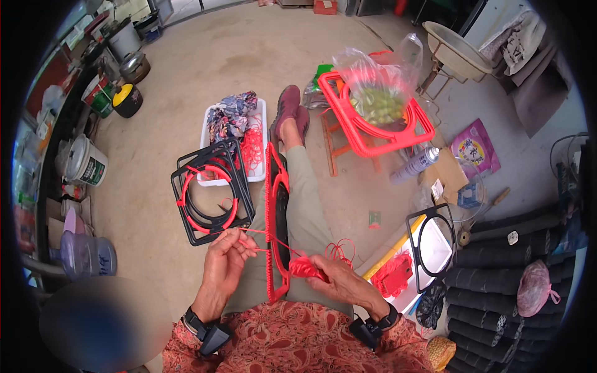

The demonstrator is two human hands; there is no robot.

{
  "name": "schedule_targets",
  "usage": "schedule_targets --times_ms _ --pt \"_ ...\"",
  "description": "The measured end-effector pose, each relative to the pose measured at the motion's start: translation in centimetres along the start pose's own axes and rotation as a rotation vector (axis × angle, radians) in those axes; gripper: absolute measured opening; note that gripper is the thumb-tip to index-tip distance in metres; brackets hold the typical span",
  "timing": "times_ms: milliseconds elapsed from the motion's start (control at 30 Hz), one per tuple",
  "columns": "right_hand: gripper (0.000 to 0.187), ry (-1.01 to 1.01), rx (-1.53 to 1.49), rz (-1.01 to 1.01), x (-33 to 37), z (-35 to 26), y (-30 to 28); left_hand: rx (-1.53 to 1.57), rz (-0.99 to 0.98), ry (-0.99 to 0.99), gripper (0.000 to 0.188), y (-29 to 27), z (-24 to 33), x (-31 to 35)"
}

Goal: The person fastens black straps around both wrists by hand, then weaves red cord onto a rod by hand.

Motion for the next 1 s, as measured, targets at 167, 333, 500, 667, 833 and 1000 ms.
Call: schedule_targets --times_ms 167,333,500,667,833,1000 --pt "0.04 -0.251 0.301 -0.07 0.2 -1.1 1.7 -0.109 0.02 0.008 0.018 0.5 0.3 0.8" --pt "0.033 -0.029 0.434 -0.003 -2.6 -2.3 2.8 -0.31 0.127 0.005 0.016 0.3 0.6 1.9" --pt "0.034 -0.094 0.427 0.076 -4.9 -3.5 3.4 -0.327 0.142 0.031 0.012 0.2 0.4 2.7" --pt "0.037 -0.065 0.368 0.145 -6.3 -2.4 3.6 -0.308 0.167 -0.093 0.01 -0.7 -1.7 2.9" --pt "0.04 -0.079 0.281 0.132 -6.7 -2.0 4.5 -0.197 0.058 -0.242 0.01 -0.1 -2.6 2.8" --pt "0.04 -0.125 0.261 0.099 -5.3 -3.5 2.6 -0.14 0.097 -0.102 0.009 -1.0 -3.3 1.9"
Point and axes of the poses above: each hand's wrist, its own x-axis away from the middle knuckle, its own y-axis out of the palm, z = x × y, the point moved 4 cm from there along -x, towards the middle knuckle, and after that the axes turned 8 degrees about -z, right-handed, at the moved point
